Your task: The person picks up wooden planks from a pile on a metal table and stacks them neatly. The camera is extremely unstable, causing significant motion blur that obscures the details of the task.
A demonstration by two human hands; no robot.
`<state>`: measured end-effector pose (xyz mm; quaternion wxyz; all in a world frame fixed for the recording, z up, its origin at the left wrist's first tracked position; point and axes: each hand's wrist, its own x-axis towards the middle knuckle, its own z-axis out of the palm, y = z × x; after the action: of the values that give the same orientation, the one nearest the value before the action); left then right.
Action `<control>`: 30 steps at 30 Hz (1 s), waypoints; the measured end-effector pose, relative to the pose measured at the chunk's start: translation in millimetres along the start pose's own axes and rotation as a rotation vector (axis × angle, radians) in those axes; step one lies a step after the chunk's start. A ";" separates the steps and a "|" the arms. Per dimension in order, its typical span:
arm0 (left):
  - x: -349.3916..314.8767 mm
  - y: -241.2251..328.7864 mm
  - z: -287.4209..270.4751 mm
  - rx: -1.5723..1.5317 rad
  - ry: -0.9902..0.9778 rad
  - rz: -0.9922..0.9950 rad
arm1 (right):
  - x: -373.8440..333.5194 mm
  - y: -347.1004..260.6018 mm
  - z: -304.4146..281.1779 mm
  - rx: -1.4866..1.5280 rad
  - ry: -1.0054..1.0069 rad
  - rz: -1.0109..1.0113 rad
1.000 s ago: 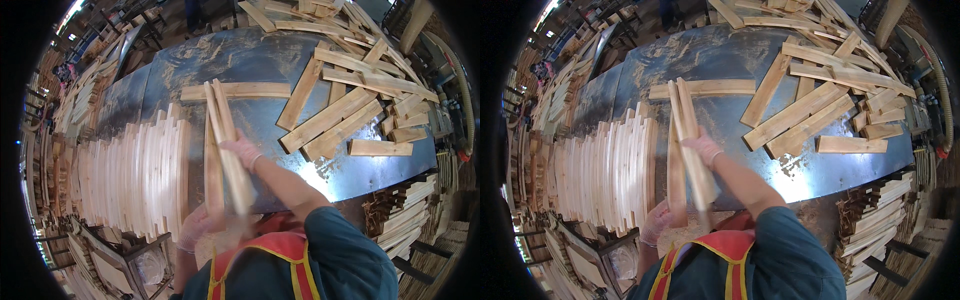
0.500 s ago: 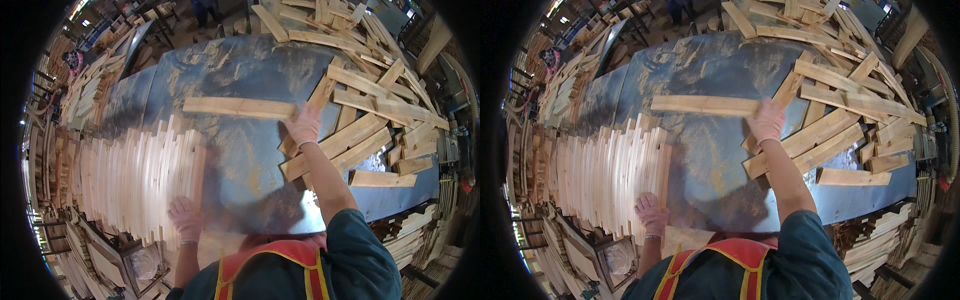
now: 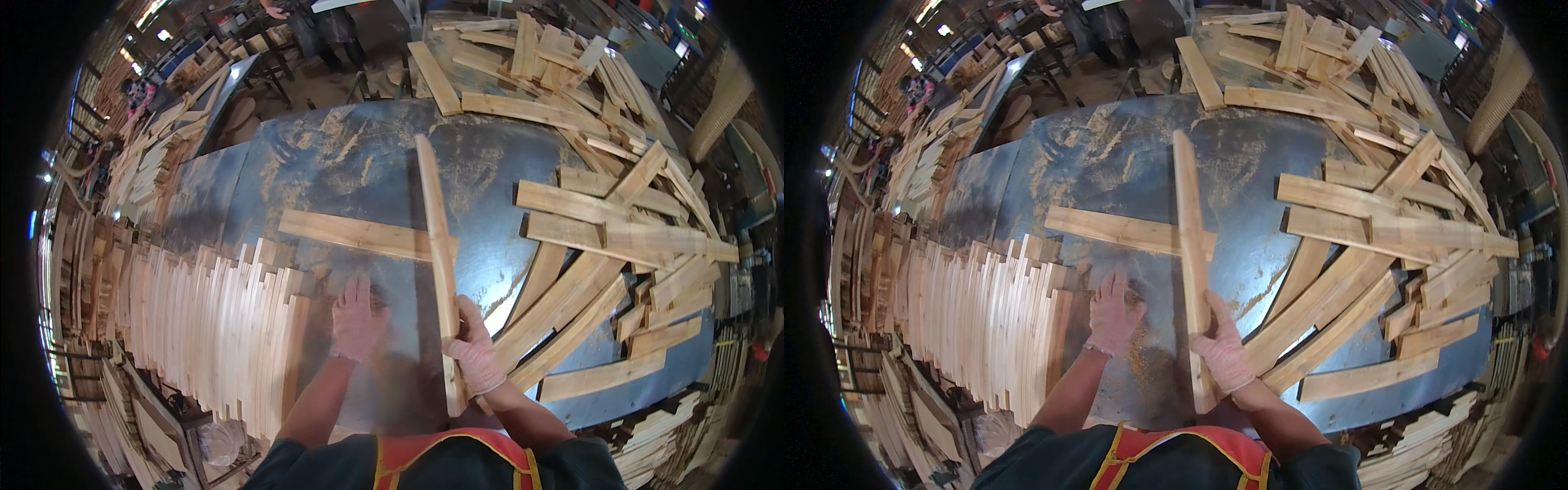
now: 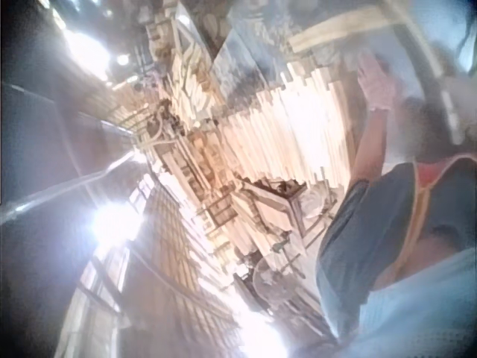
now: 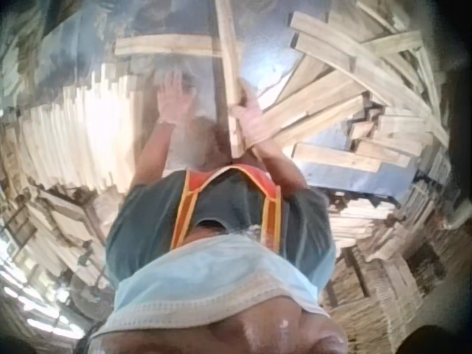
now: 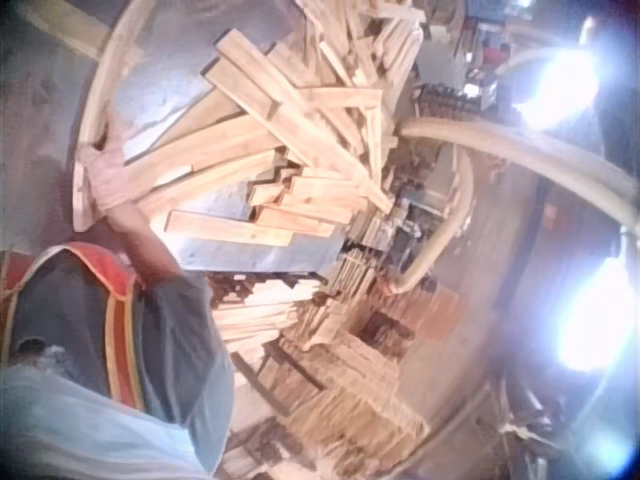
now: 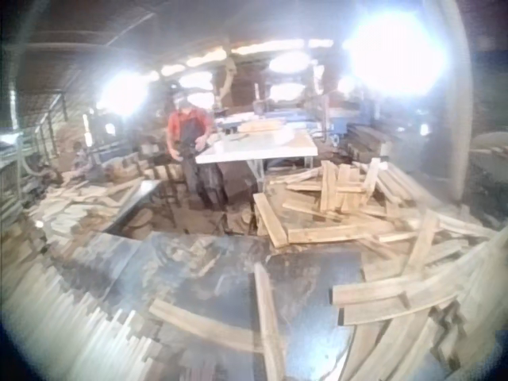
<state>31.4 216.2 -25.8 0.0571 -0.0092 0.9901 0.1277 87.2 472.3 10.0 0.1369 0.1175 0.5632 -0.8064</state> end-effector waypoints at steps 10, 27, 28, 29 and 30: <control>0.0 -14.2 45.2 0.142 0.082 -0.081 | 312.9 -315.1 -125.3 -0.395 0.488 -0.697; 18.7 -25.7 45.5 0.077 0.140 0.014 | 619.7 -130.9 -22.0 -1.632 0.618 -0.367; 19.4 -24.5 44.4 0.074 0.159 0.032 | 622.4 -139.0 -21.2 -1.670 0.511 -0.322; 19.0 -24.0 41.6 0.046 0.127 0.017 | 614.2 -140.7 -21.9 -1.505 0.409 -0.442; 17.0 -24.3 41.3 0.055 0.110 -0.001 | 600.3 -143.9 -21.0 -1.350 0.382 -0.503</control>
<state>19.9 203.0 -73.5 0.0027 -0.0154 0.9949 0.0997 -524.1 486.1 -77.3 -0.1097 0.0134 0.9599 -0.2575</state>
